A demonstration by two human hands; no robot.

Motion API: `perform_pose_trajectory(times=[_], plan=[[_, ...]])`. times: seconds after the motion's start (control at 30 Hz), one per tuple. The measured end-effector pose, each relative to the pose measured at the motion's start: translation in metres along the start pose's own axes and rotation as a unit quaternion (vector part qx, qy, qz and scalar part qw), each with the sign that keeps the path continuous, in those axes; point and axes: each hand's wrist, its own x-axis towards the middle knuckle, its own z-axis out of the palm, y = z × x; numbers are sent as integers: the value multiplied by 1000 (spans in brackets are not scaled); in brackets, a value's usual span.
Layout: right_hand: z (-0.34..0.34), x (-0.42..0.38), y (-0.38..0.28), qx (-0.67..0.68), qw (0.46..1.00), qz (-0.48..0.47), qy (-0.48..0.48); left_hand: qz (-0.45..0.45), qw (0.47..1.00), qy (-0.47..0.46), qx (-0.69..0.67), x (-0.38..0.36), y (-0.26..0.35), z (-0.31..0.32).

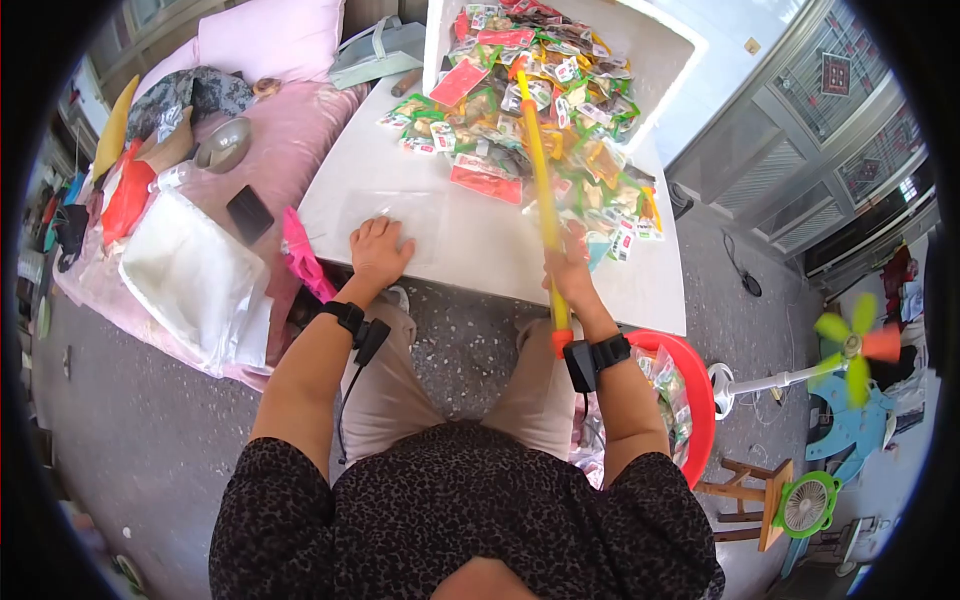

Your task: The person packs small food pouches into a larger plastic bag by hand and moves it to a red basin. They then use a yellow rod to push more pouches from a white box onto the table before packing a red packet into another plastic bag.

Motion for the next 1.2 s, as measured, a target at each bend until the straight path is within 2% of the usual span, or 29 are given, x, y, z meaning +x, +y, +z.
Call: perform_pose_trajectory(times=[0.07, 0.1, 0.17, 0.23, 0.3, 0.4, 0.43, 0.53, 0.63, 0.73, 0.8, 0.87, 0.97, 1.1, 1.17, 1.2], plan=[[-1, 16, -14, -33, 998, -52, 31, 12, 999, 31, -1, 0, -1, 2], [-3, 26, -24, -39, 998, -43, 16, 9, 999, 33, 3, 1, -1, 2], [-3, 58, -35, -74, 991, -99, 43, 3, 999, 35, 6, 1, 1, 2], [-2, 99, -50, -70, 991, -114, 25, 4, 1000, 14, -8, 0, 2, 0], [-2, 135, -64, -127, 966, -224, 22, 4, 1000, 9, -13, 1, 1, -2], [6, 167, -78, -189, 975, -116, 15, 1, 1000, 14, -12, 0, 0, 2], [10, 160, -82, -200, 972, -121, 7, -2, 1000, 12, -10, 0, 0, 3], [14, 184, -16, -291, 944, -154, 21, -1, 1000, 13, -6, 2, 0, 0], [12, 117, -16, -150, 982, -117, -18, 4, 1000, 23, 0, 0, 1, 1], [1, 55, -21, -165, 986, -14, -36, 12, 1000, 29, -2, 0, -1, 3], [-12, 37, 0, -139, 988, -43, -59, 10, 1000, 26, -3, -1, -3, 4], [-18, -2, 2, -79, 996, -26, -28, 3, 1000, 20, -1, 1, -2, 5], [-32, -38, 17, -62, 997, 38, -14, -2, 1000, 9, -4, 1, -1, 2], [-32, -40, 5, -48, 999, -17, -5, 0, 1000, 13, -2, 0, 1, 4], [-21, -4, -12, -32, 998, -48, -17, 6, 1000, 18, -5, 0, 0, 3], [-13, 12, -28, -68, 997, -44, -13, 4, 1000, 18, -5, 1, -1, 2]])
